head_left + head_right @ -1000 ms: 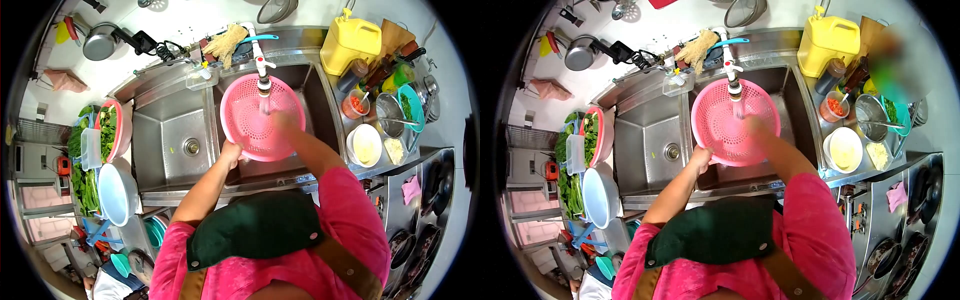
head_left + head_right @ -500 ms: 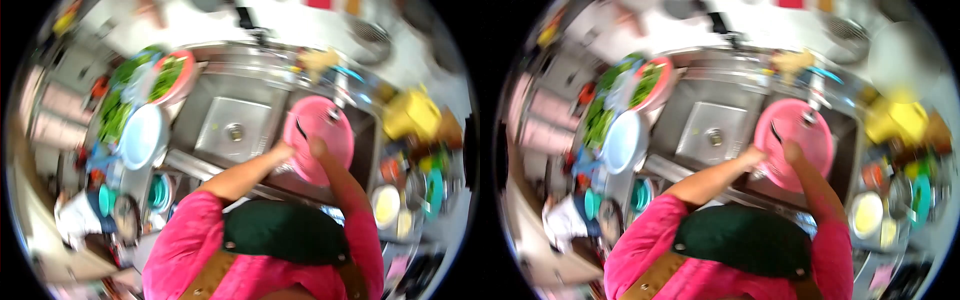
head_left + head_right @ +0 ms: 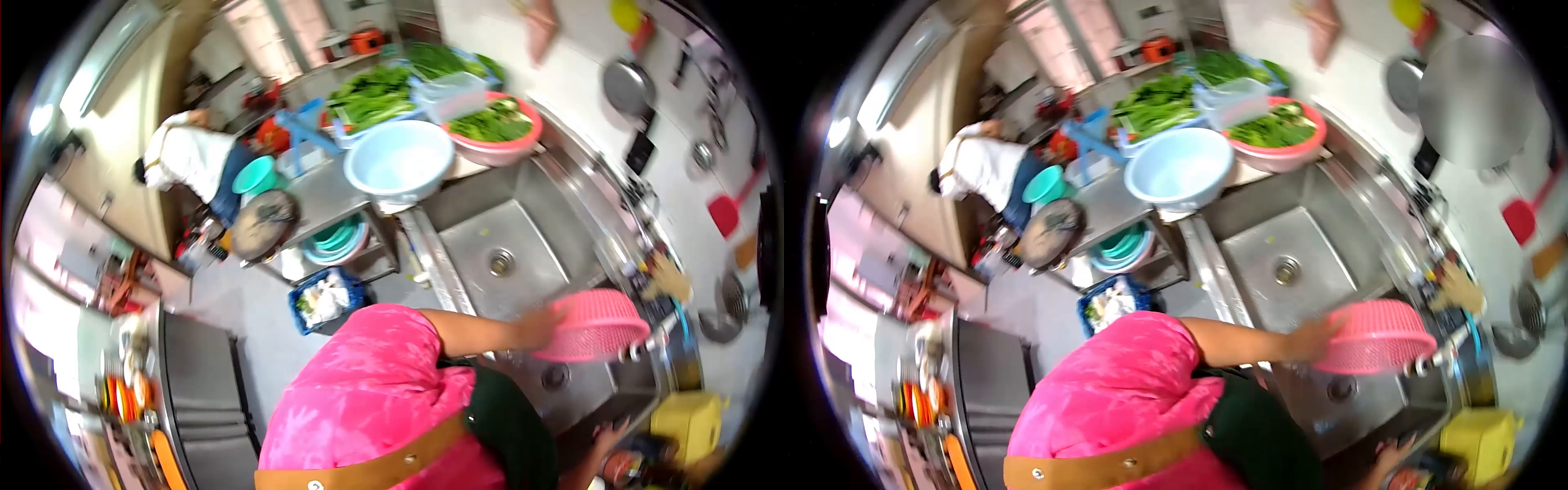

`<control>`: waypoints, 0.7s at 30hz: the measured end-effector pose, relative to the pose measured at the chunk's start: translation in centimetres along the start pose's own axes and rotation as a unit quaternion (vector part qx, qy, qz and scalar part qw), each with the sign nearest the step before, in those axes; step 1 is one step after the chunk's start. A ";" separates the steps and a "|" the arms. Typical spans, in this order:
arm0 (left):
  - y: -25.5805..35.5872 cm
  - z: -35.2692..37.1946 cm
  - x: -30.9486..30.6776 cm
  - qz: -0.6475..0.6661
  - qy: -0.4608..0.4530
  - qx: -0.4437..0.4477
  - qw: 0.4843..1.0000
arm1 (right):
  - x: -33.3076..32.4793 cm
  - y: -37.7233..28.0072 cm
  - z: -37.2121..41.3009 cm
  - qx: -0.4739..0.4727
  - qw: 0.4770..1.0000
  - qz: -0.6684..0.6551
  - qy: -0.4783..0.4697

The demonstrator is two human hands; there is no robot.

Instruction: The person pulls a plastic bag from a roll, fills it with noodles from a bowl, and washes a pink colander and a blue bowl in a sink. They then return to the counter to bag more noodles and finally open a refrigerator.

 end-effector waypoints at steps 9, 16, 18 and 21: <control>-0.4 3.3 -12.5 0.229 0.122 0.177 0.949 | 4.3 -1.3 4.5 -0.046 0.956 -0.127 -0.262; -7.6 4.6 -23.5 0.260 0.492 0.111 0.824 | 5.1 -10.6 2.0 -0.368 0.915 0.150 0.075; -12.5 4.7 -25.7 0.300 0.574 0.030 0.761 | 5.4 -14.4 0.1 -0.508 0.815 0.222 0.170; -19.3 5.8 -28.9 0.364 0.640 -0.045 0.675 | 7.3 -18.6 -2.4 -0.648 0.658 0.290 0.248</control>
Point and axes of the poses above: each hand's wrist, its own z-axis away from the middle knuckle, its own x-axis out of the palm, y = z × x, the point moved 4 cm from there along -z, towards the middle knuckle, and after that the axes turned 1 degree about x, right-handed, at the moved point
